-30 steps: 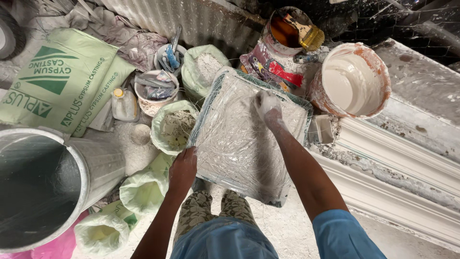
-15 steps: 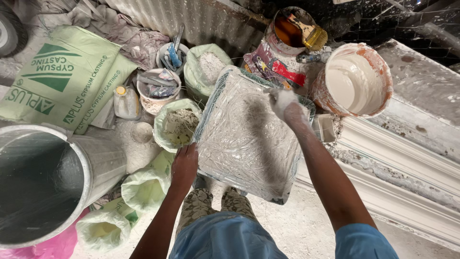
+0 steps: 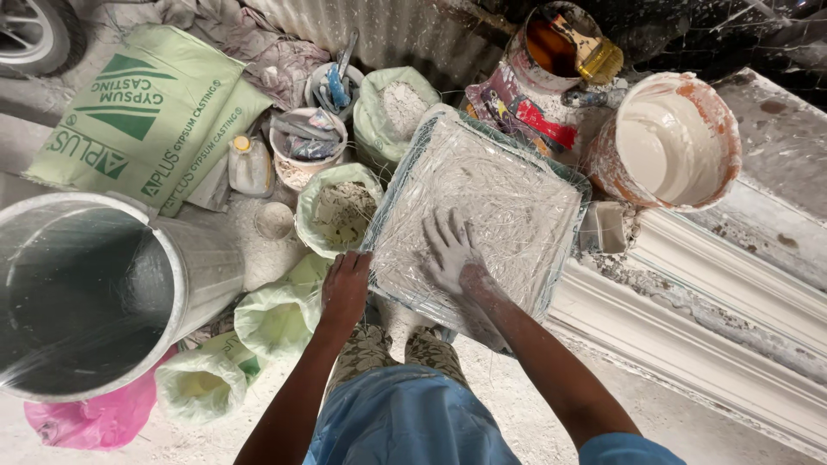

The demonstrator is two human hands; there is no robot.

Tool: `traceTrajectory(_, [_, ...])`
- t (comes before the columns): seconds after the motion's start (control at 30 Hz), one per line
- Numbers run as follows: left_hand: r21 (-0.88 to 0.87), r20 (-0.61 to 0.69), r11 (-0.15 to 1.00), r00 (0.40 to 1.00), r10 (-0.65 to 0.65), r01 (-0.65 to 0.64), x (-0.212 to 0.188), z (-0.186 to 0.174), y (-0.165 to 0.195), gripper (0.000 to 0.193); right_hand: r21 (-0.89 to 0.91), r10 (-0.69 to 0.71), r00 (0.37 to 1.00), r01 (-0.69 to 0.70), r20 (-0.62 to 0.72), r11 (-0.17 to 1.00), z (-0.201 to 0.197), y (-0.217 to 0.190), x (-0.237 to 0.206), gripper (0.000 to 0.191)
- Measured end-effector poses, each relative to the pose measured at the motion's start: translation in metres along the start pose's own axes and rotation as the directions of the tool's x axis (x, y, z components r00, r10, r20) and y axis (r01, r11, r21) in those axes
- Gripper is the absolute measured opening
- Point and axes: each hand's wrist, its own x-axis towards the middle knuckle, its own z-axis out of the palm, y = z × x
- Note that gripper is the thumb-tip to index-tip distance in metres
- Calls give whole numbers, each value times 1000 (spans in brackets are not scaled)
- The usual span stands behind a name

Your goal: The person pours a white liquid from a bucket onto a square mesh frame and spreads it evenly with their hands. They repeatedly smooth the surface, press the material into the mesh, and use a small tool to trim excess along the edges. The person continues to level and compact the material until the surface is uniform.

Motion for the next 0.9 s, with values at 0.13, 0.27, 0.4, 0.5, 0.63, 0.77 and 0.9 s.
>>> traceTrajectory(0.13, [34, -20, 998, 999, 45, -44, -2, -4, 0, 32, -86, 63, 998, -62, 7, 994, -7, 8, 7, 78])
traceTrajectory(0.27, [8, -4, 999, 999, 53, -53, -1, -6, 2, 32, -59, 86, 996, -87, -17, 994, -14, 26, 26, 75])
traceTrajectory(0.4, [-23, 33, 1000, 999, 15, -14, 2, -16, 5, 41, 6, 63, 993, -63, -103, 998, -25, 32, 33, 73])
traceTrajectory(0.5, [-81, 131, 996, 991, -36, 47, 9, -26, 6, 51, 199, 96, 982, -63, -164, 978, -40, 34, 27, 66])
traceTrajectory(0.63, [-109, 168, 991, 984, -62, 81, 22, -40, 6, 57, 354, 318, 937, -252, -143, 901, -74, 37, 4, 45])
traceTrajectory(0.77, [-231, 128, 972, 992, -11, 41, 38, -57, 7, 53, 626, 403, 802, -46, -442, 778, -103, 47, -22, 40])
traceTrajectory(0.9, [-334, -1, 940, 998, 69, -65, 51, -73, 18, 45, 606, 418, 518, 268, -746, 749, -111, 48, -50, 29])
